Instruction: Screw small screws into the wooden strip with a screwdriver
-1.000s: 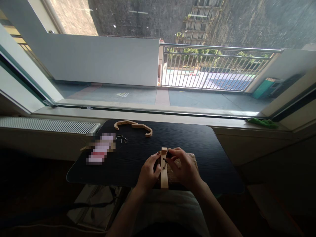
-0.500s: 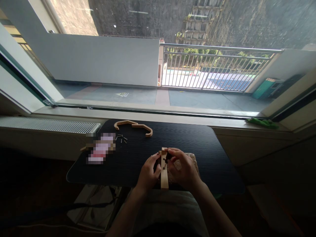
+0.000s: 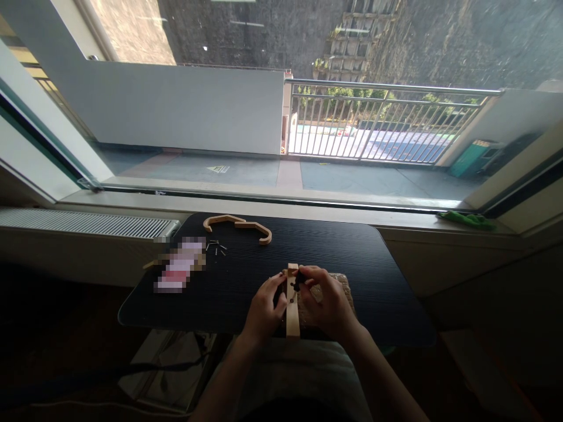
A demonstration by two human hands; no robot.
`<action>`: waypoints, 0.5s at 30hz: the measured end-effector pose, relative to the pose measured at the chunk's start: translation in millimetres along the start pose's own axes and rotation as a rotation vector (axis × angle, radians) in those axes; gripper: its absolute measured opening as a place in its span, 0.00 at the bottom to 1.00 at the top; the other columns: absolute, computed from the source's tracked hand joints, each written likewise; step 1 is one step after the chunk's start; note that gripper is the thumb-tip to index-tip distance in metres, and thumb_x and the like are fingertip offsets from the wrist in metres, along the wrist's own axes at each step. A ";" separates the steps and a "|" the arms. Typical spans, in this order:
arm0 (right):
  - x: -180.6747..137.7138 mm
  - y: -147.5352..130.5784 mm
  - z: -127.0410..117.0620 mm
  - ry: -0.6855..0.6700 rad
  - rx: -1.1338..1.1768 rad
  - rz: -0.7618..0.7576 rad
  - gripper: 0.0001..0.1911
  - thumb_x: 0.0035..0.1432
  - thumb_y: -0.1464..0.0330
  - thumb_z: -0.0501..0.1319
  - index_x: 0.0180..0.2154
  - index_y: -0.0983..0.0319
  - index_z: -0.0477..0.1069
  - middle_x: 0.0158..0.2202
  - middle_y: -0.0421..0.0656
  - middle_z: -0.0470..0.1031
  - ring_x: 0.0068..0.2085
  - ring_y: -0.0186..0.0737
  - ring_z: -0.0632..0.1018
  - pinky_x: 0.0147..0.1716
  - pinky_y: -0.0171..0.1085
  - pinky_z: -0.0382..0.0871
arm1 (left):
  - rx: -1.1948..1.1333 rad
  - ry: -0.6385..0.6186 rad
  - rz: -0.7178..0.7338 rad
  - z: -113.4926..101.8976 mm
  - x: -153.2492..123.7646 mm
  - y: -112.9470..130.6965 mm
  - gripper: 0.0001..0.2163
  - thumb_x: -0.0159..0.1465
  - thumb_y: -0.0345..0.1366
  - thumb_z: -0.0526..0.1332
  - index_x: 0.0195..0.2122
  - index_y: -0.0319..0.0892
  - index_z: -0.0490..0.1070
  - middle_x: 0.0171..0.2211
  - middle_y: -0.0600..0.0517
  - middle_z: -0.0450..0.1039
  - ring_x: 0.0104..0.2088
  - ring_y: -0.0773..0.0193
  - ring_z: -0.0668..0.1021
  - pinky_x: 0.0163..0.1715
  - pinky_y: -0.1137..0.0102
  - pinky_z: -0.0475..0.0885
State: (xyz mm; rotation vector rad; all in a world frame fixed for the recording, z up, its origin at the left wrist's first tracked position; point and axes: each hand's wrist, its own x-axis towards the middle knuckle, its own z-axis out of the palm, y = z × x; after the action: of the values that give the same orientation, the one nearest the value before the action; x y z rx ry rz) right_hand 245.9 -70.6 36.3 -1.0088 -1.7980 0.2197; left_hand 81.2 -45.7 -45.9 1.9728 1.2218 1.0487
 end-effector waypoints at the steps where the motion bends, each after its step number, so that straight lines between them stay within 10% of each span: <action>1: 0.0 0.0 0.0 0.000 0.000 -0.002 0.17 0.58 0.77 0.57 0.48 0.57 0.66 0.45 0.45 0.78 0.31 0.35 0.80 0.32 0.35 0.77 | 0.000 0.000 0.001 0.2 0.0 -0.3 0.20 0.61 0.28 0.55 0.54 0.43 0.70 0.55 0.46 0.73 0.56 0.54 0.74 0.59 0.55 0.67; 15: 0.8 0.6 -0.9 -0.015 0.021 -0.003 0.15 0.60 0.76 0.57 0.48 0.56 0.66 0.42 0.44 0.77 0.30 0.34 0.79 0.30 0.34 0.76 | -0.006 -0.002 -0.002 -1.0 0.5 2.1 0.20 0.61 0.28 0.55 0.55 0.45 0.69 0.55 0.47 0.73 0.56 0.55 0.74 0.59 0.56 0.68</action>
State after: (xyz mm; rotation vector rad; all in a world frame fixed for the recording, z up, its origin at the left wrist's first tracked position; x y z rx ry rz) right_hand 246.9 -70.0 36.9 -0.9921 -1.8075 0.2441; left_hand 81.4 -46.0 -43.5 1.9671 1.2181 1.0474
